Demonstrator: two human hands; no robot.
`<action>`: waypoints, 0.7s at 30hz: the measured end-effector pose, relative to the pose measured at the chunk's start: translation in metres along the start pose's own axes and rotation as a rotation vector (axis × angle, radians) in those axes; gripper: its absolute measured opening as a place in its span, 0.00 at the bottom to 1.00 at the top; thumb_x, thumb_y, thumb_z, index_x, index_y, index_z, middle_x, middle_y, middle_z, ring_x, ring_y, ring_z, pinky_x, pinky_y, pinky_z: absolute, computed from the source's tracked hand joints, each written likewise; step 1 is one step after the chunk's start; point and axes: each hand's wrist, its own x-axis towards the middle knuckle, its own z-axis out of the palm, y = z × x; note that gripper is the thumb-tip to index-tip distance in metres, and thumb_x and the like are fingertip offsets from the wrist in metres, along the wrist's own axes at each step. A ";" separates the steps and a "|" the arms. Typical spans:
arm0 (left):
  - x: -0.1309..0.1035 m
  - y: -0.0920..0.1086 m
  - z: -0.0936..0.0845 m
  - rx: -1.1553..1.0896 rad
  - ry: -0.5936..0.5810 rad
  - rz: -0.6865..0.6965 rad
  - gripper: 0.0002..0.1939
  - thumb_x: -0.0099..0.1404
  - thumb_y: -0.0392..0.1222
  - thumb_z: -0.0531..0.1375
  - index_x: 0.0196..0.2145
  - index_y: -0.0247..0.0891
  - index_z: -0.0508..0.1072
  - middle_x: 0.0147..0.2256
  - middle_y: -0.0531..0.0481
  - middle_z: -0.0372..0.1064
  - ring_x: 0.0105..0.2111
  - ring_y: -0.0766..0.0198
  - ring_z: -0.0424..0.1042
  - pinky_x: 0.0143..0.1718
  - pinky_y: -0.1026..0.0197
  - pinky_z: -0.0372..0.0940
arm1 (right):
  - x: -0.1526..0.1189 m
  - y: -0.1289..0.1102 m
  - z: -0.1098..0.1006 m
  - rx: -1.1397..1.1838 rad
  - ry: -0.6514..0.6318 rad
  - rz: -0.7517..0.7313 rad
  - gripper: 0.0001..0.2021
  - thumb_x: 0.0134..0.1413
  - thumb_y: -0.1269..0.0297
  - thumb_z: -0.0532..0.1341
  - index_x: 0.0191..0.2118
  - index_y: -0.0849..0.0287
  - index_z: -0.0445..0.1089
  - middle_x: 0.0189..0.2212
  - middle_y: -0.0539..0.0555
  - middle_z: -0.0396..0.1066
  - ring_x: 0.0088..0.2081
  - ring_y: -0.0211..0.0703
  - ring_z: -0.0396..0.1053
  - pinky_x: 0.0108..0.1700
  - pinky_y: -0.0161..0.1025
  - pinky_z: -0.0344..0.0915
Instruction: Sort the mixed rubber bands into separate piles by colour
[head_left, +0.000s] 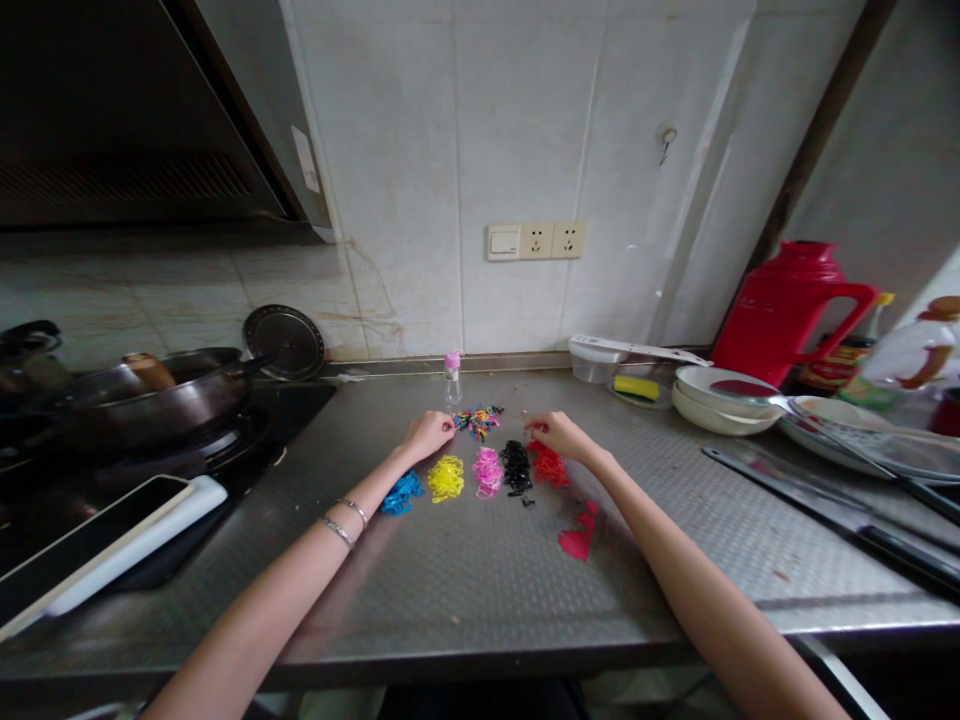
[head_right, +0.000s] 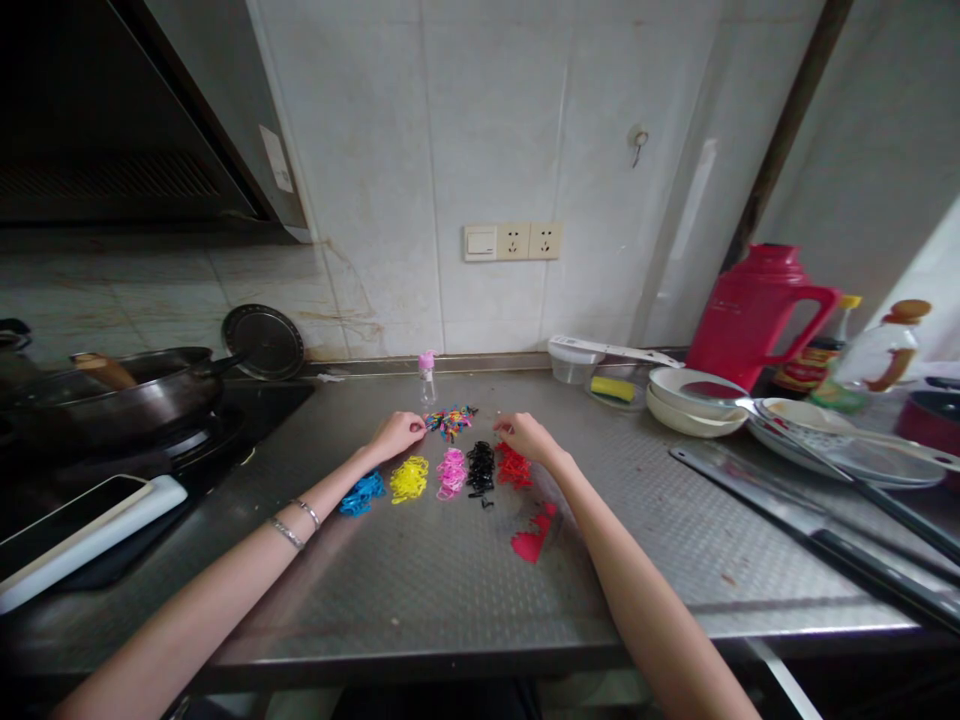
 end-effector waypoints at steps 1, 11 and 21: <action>0.000 0.000 0.000 -0.005 0.000 0.000 0.08 0.50 0.41 0.57 0.24 0.38 0.75 0.24 0.49 0.69 0.24 0.65 0.63 0.25 0.66 0.52 | 0.000 0.000 0.000 0.001 -0.004 0.002 0.14 0.44 0.70 0.53 0.37 0.58 0.72 0.31 0.52 0.73 0.32 0.38 0.68 0.35 0.31 0.60; -0.001 -0.013 -0.019 -0.094 -0.114 0.117 0.09 0.48 0.37 0.55 0.24 0.35 0.75 0.24 0.48 0.70 0.24 0.66 0.64 0.29 0.66 0.55 | 0.000 0.004 -0.002 -0.020 0.015 0.006 0.14 0.44 0.69 0.52 0.36 0.58 0.72 0.29 0.52 0.73 0.30 0.38 0.68 0.33 0.30 0.60; -0.022 -0.036 -0.072 -0.232 -0.323 0.046 0.07 0.44 0.37 0.57 0.21 0.34 0.75 0.19 0.50 0.69 0.21 0.68 0.63 0.24 0.67 0.55 | -0.001 0.005 -0.007 -0.012 0.022 -0.011 0.14 0.44 0.68 0.52 0.36 0.59 0.73 0.29 0.52 0.73 0.30 0.38 0.67 0.32 0.30 0.59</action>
